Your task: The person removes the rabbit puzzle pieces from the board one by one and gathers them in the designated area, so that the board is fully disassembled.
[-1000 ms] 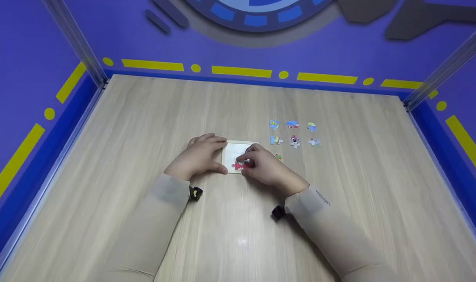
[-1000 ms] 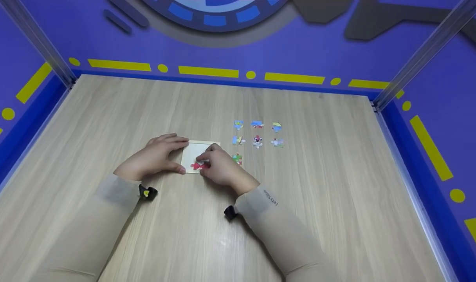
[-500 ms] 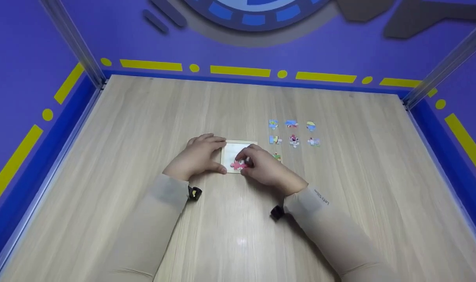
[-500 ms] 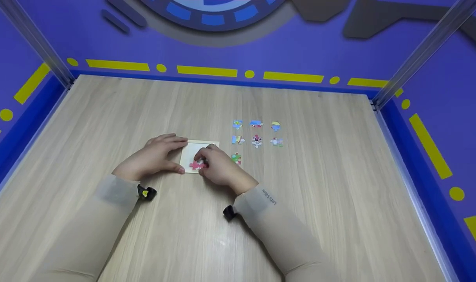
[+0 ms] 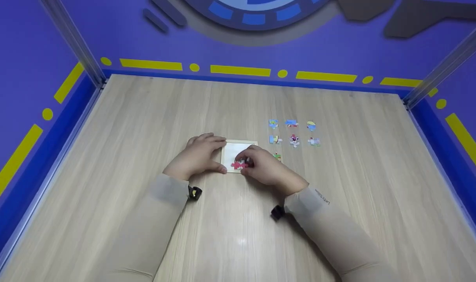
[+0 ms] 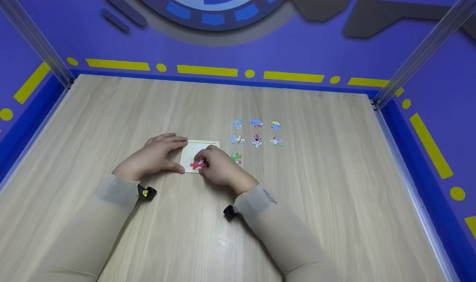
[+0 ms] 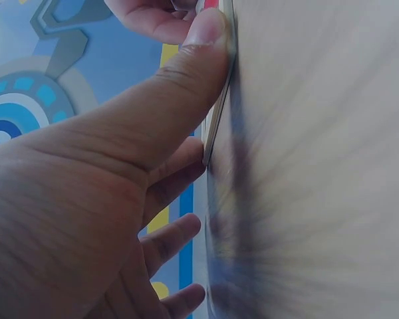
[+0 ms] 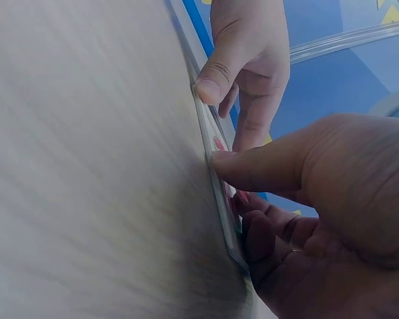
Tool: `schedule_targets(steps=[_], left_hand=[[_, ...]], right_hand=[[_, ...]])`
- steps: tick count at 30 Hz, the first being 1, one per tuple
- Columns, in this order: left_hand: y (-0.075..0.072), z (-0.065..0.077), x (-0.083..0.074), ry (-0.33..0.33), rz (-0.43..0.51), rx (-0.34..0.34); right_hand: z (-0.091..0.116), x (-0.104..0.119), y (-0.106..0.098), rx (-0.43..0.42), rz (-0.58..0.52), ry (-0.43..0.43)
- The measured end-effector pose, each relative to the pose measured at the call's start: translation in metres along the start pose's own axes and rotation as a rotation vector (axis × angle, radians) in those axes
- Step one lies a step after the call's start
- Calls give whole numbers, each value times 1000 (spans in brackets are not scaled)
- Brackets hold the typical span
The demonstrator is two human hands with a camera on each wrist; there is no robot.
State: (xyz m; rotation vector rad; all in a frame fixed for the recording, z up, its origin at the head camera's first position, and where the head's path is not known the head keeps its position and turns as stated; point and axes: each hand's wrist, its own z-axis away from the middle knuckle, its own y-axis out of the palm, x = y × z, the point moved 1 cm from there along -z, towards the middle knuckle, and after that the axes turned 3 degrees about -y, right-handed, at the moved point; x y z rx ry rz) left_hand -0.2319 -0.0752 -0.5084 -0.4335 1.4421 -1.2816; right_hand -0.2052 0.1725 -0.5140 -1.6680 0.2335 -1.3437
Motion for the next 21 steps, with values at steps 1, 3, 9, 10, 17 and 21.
schedule_targets(steps=[1,3,9,10,17,21], left_hand=[[0,0,0,-1,1,0],[0,0,0,-2,4,1],[0,0,1,-3,14,1],[0,0,2,-3,15,1],[1,-1,2,2,21,1],[1,-1,3,5,17,-5]], right_hand=[[0,0,0,2,2,0],[0,1,-1,6,5,3],[0,2,-4,12,4,15],[0,2,-4,13,-2,17],[4,0,-16,54,-63,41],[10,-3,-24,61,-63,22]])
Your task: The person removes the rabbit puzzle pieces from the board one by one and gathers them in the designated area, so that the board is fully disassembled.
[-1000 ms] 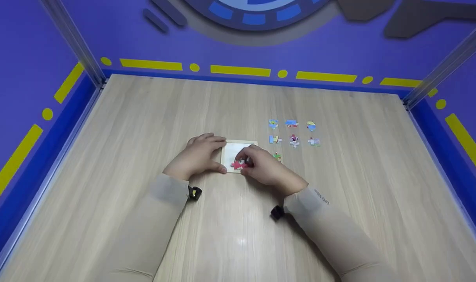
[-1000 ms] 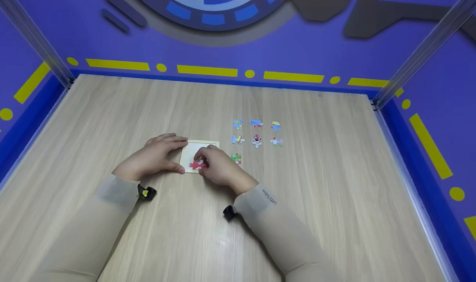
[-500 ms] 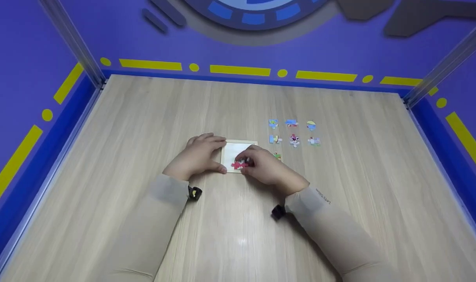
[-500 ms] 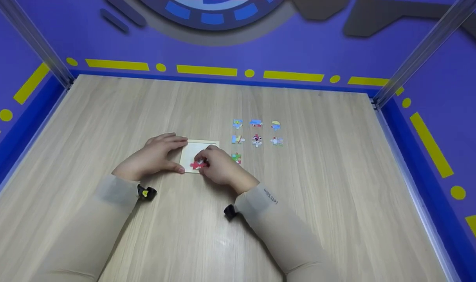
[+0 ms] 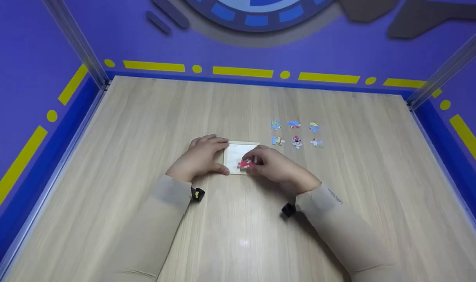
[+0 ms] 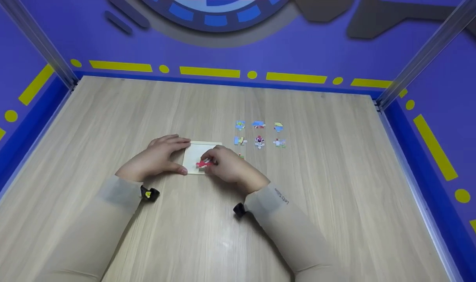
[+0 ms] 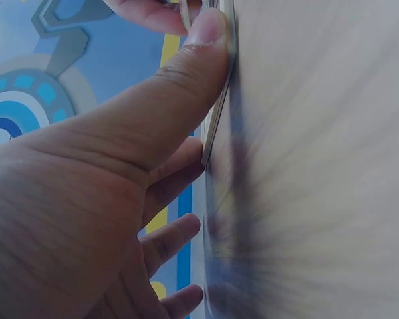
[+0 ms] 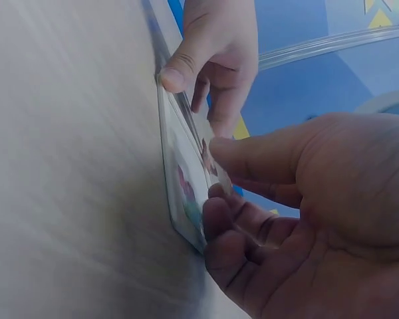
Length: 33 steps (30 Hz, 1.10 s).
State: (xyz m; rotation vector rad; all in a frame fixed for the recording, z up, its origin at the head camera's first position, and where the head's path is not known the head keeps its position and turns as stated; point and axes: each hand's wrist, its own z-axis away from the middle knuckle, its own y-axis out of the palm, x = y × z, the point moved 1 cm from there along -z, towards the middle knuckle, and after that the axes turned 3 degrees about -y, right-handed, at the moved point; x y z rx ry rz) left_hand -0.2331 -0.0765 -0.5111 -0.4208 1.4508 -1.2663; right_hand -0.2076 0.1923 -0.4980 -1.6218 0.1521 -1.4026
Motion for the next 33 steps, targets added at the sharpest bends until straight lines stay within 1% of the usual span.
schedule_targets(steps=[3,5,15,20,28,33], left_hand=[[0,0,0,2,-3,-4],[0,-1,-1,2,-6,-5],[-1,1,-2,-12,14,2],[0,1,-1,-10,14,0],[0,1,-1,-4,5,8],[0,1,-1,-2,0,3]], right_hand=[[7,-5,-6,-7,14,-11],[13,-9,-11,-15,24,-3],[43,-39,-37,-49,60,83],[56,-55,-50,-83,81,104],[71,-73,-65,-114,109,162],[76,-79,-69,-131,113,167]])
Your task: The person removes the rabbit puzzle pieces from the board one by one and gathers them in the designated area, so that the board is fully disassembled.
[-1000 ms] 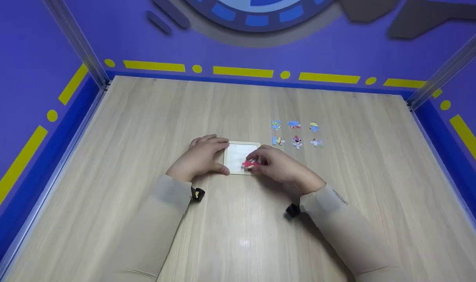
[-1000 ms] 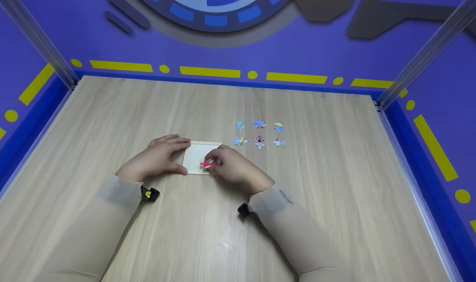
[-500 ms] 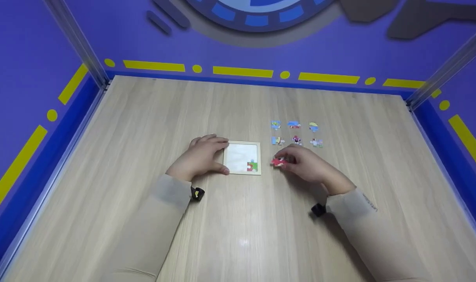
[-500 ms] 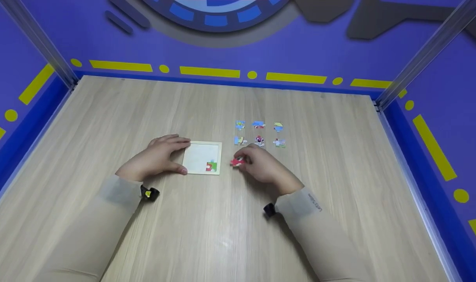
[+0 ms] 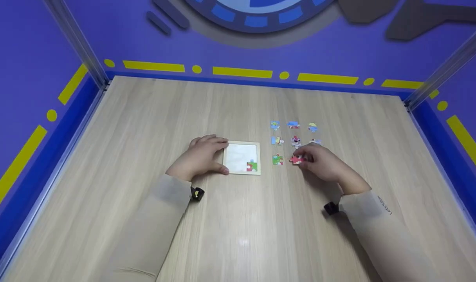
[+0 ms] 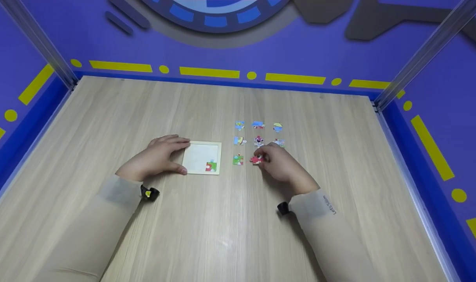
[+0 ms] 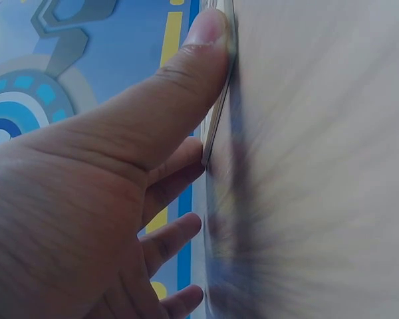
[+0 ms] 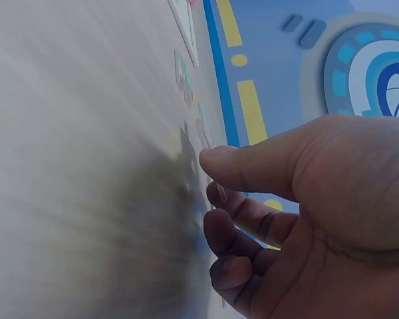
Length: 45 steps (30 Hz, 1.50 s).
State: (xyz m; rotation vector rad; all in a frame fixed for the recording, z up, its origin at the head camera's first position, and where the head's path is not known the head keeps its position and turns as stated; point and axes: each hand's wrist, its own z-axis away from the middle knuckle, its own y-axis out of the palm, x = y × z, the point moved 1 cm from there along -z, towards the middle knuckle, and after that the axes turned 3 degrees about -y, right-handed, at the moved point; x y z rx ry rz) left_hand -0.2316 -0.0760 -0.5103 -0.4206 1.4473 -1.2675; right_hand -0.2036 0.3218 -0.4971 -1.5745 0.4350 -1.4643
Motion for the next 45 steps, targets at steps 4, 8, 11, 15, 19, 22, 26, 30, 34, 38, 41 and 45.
schedule_targets(steps=[4,8,11,15,19,22,26,30,34,38,41,45], left_hand=[[0,0,0,3,1,-1],[0,0,1,4,3,-1],[0,0,0,4,4,-1],[0,0,0,3,7,-1],[-1,0,-1,1,10,-2],[0,0,-1,1,6,-4],[0,-1,-1,1,7,-5],[1,-1,-1,1,10,-5],[1,0,-2,10,-3,-12],[0,0,-3,16,-12,-16],[0,0,-4,15,-14,-16],[-1,0,-4,14,-16,-16]], right_hand=[[0,-3,0,-10,7,9],[0,-4,1,-16,22,9],[0,-3,2,-17,29,18],[1,0,2,-17,10,36],[1,6,3,-26,2,31],[-1,12,5,-29,-4,13],[-5,21,8,-19,-28,-14],[-10,33,13,-14,-50,-30],[-17,43,19,-10,-72,-47],[-22,54,24,12,-89,-49],[-26,63,27,28,-83,-51],[-32,73,33,40,-71,-74]])
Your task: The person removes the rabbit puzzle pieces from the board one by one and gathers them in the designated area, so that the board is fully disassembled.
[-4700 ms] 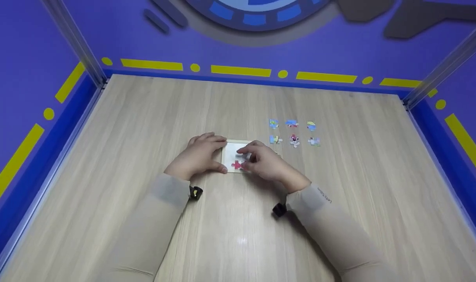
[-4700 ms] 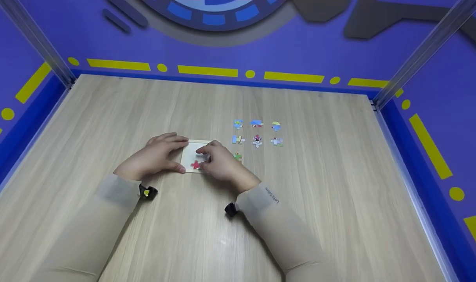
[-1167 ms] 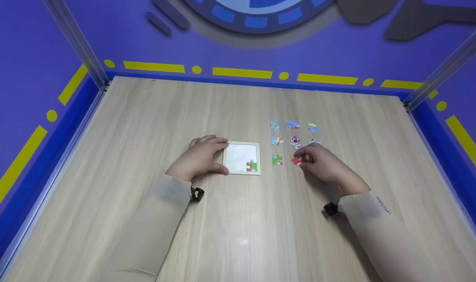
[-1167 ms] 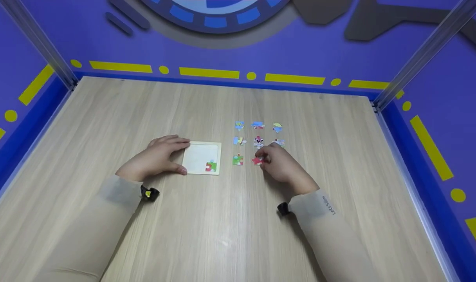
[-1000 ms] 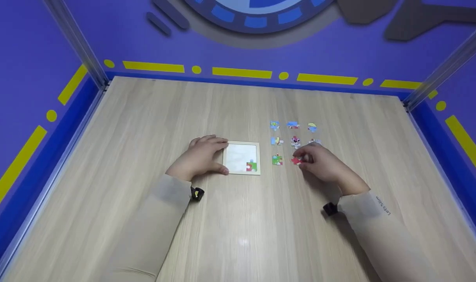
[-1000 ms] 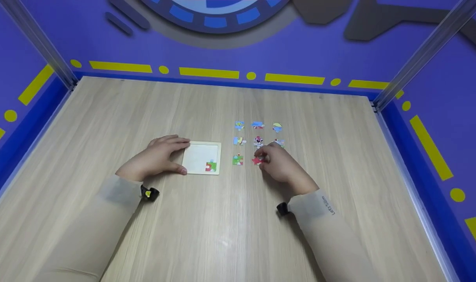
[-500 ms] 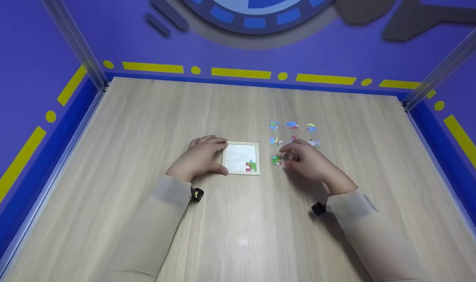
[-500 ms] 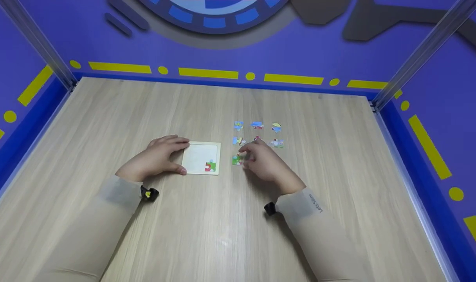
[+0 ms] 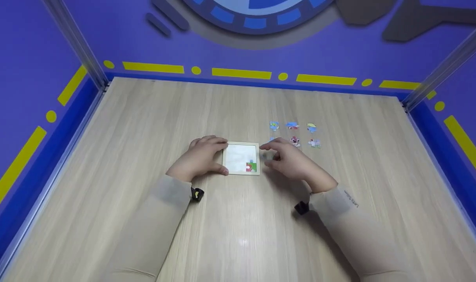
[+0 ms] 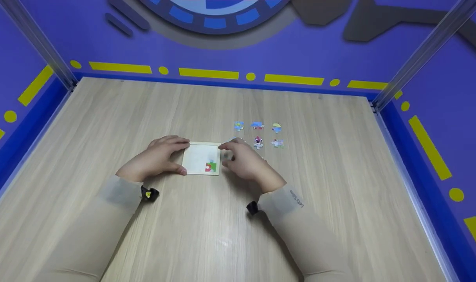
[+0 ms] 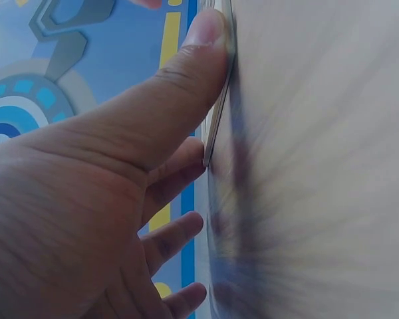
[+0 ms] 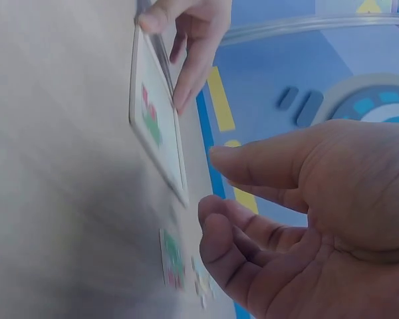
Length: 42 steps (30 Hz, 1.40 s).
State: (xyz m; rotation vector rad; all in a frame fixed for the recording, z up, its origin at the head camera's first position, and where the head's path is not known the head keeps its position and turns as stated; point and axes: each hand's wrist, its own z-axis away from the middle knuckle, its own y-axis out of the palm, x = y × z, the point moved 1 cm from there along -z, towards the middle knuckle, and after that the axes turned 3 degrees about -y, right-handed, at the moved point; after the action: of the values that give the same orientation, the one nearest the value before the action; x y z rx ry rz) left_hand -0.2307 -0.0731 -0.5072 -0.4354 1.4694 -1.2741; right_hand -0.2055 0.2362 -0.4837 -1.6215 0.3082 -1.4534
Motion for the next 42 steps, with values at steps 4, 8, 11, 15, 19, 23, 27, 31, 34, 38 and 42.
schedule_targets(steps=[4,8,11,15,19,23,27,31,34,38,42], left_hand=[[-1,0,0,-4,1,-4],[-1,0,-1,-1,3,-4],[0,0,-1,-5,8,2],[1,-1,0,-10,9,4],[0,-1,0,-7,2,3],[0,-1,1,-8,2,5],[1,-1,2,-14,10,5],[2,-1,3,-12,15,2],[1,-1,2,-10,14,2],[1,-1,2,-10,13,6],[1,-1,2,-16,22,8]], right_hand=[[-5,7,7,16,-2,-27],[-6,11,13,29,-7,-36],[-6,12,18,42,-9,-37],[-6,12,25,57,8,-34],[-6,11,29,64,42,-34],[-6,12,32,63,79,-48],[-5,13,35,60,117,-61],[-5,13,37,49,137,-61],[-4,12,39,37,135,-61],[-4,12,40,26,137,-64],[-4,12,42,27,167,-47]])
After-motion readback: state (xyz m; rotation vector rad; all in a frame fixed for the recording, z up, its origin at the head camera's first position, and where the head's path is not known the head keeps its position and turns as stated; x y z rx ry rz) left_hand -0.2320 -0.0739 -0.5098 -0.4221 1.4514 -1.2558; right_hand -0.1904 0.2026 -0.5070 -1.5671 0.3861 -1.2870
